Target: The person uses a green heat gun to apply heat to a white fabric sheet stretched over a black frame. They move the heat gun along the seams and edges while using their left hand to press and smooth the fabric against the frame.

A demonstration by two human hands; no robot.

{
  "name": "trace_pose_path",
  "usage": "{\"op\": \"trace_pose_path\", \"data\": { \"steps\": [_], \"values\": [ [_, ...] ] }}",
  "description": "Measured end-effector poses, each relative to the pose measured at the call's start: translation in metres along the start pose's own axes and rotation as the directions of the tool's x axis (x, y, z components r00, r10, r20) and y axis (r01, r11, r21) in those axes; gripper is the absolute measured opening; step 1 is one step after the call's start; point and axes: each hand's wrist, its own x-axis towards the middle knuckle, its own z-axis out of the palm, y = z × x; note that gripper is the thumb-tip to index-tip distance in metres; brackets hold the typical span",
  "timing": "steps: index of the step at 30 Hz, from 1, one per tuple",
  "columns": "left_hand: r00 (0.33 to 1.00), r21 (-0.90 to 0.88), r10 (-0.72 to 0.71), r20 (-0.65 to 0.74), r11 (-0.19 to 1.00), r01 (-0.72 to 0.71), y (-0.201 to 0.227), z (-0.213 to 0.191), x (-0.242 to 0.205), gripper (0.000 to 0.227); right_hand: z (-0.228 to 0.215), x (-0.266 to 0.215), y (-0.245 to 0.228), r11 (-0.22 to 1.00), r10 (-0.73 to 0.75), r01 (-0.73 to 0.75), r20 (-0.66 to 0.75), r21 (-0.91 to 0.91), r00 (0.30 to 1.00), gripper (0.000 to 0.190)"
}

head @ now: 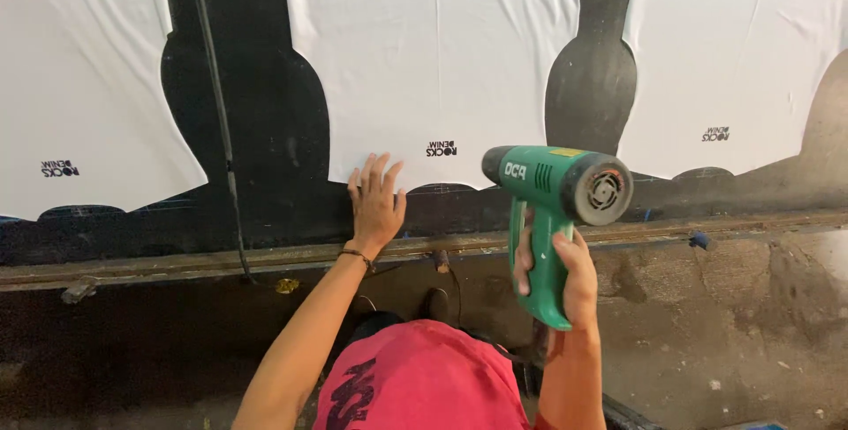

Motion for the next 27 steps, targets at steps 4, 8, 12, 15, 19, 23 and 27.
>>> {"op": "trace_pose_path", "data": {
  "steps": [4,8,12,15,19,23,27],
  "values": [
    [0.996,-0.017,-0.080,-0.036,0.997,0.080,-0.011,-0.008,0.008,0.047,0.000,-0.001,-0.005,0.986,0.035,-0.042,0.045,0.160,0.998,0.049],
    [0.985,-0.036,-0.146,-0.092,0.989,0.143,-0.013,-0.023,0.014,0.050,0.007,0.000,-0.001,0.996,0.033,-0.036,0.037,0.078,0.999,0.046],
    [0.969,-0.065,-0.201,-0.145,0.979,0.194,-0.013,-0.031,0.015,0.054,0.012,0.007,0.003,0.988,0.017,-0.034,0.107,0.152,0.994,0.055],
    [0.949,-0.094,-0.261,-0.176,0.964,0.247,-0.020,-0.038,0.015,0.057,0.013,0.006,0.006,0.998,0.004,-0.010,0.091,0.061,0.996,0.053],
    [0.937,-0.073,-0.273,-0.218,0.962,0.263,-0.035,-0.050,0.014,0.065,0.012,0.006,0.007,0.985,0.028,-0.049,0.127,0.163,0.991,0.061],
    [0.907,-0.217,-0.330,-0.261,0.936,0.278,-0.054,-0.066,0.012,0.073,0.038,-0.001,0.012,0.993,-0.065,0.055,0.101,0.101,0.993,0.060],
    [0.900,-0.302,-0.343,-0.268,0.917,0.259,-0.093,-0.071,0.017,0.085,0.079,-0.011,0.021,0.979,-0.168,0.149,0.134,0.142,0.977,0.057]
  ]
}}
